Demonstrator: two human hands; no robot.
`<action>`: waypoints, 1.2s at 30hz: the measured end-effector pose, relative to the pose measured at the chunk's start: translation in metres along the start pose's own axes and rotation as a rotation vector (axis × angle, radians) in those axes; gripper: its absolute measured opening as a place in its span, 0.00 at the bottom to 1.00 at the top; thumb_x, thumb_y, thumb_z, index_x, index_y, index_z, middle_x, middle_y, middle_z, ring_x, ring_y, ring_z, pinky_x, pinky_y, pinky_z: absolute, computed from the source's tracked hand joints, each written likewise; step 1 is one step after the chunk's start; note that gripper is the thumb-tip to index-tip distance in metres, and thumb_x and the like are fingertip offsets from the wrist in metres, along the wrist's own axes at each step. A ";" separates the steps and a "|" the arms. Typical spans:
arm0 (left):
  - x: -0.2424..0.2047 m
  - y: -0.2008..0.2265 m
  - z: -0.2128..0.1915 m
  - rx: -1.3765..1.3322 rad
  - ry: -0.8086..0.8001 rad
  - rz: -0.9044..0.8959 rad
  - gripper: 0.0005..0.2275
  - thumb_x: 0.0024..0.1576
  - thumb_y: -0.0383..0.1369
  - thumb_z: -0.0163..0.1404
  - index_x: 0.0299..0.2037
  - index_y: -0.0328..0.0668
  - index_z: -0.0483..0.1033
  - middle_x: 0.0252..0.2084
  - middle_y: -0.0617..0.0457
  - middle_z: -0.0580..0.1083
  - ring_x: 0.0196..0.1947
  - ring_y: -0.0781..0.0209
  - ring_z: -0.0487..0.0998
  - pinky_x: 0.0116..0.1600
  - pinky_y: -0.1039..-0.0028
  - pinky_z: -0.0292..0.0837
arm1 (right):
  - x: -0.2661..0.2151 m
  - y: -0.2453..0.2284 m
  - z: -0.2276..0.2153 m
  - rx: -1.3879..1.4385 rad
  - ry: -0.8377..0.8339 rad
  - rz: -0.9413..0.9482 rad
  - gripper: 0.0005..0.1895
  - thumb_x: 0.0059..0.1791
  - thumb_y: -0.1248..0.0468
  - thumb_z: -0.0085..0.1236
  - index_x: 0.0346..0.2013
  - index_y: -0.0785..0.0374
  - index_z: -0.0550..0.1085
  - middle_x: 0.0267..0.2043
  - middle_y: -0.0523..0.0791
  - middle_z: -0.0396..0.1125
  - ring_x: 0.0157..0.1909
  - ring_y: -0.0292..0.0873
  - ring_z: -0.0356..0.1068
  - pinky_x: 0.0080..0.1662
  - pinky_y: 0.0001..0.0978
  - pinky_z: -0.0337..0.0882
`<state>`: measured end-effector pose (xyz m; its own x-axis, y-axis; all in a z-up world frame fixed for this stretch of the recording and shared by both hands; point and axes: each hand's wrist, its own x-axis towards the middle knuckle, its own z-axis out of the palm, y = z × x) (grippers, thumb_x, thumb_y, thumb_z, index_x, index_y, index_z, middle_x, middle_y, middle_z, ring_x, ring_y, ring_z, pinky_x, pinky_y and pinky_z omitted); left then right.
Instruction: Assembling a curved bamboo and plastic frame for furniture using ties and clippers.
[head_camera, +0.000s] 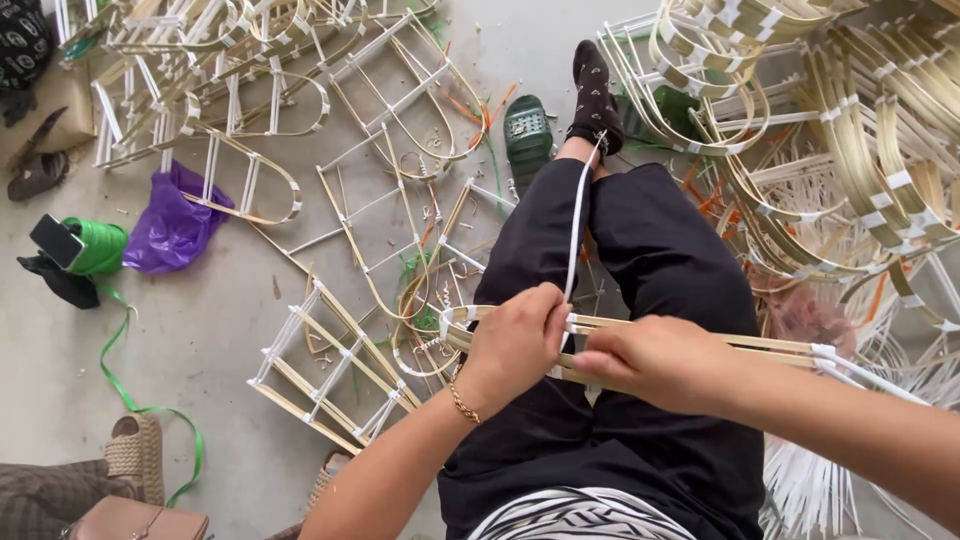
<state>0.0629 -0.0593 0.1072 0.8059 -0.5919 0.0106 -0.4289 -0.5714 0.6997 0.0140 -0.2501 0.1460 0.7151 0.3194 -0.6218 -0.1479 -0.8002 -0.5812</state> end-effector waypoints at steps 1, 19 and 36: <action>0.003 -0.003 0.000 -0.005 -0.001 -0.009 0.07 0.63 0.34 0.48 0.36 0.40 0.70 0.31 0.47 0.75 0.32 0.43 0.78 0.37 0.56 0.73 | 0.005 0.005 0.000 -0.001 -0.010 0.001 0.21 0.51 0.42 0.43 0.42 0.51 0.77 0.31 0.47 0.73 0.38 0.54 0.75 0.42 0.49 0.72; 0.036 -0.032 -0.013 -0.195 -0.443 -0.209 0.09 0.57 0.36 0.51 0.34 0.39 0.80 0.28 0.45 0.79 0.30 0.49 0.82 0.38 0.63 0.76 | 0.026 0.005 -0.011 0.188 0.052 -0.096 0.17 0.48 0.52 0.55 0.49 0.54 0.77 0.33 0.46 0.77 0.35 0.49 0.78 0.38 0.40 0.73; 0.057 -0.064 -0.009 -0.397 -0.591 -0.016 0.07 0.52 0.33 0.58 0.37 0.38 0.80 0.30 0.53 0.81 0.32 0.66 0.81 0.41 0.72 0.77 | 0.052 0.046 -0.012 0.172 0.044 -0.096 0.16 0.51 0.53 0.54 0.49 0.55 0.79 0.35 0.44 0.78 0.36 0.40 0.77 0.42 0.34 0.74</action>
<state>0.1400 -0.0508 0.0695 0.4065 -0.8587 -0.3120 -0.1471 -0.3986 0.9053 0.0523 -0.2766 0.0932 0.7598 0.3645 -0.5383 -0.1899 -0.6675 -0.7200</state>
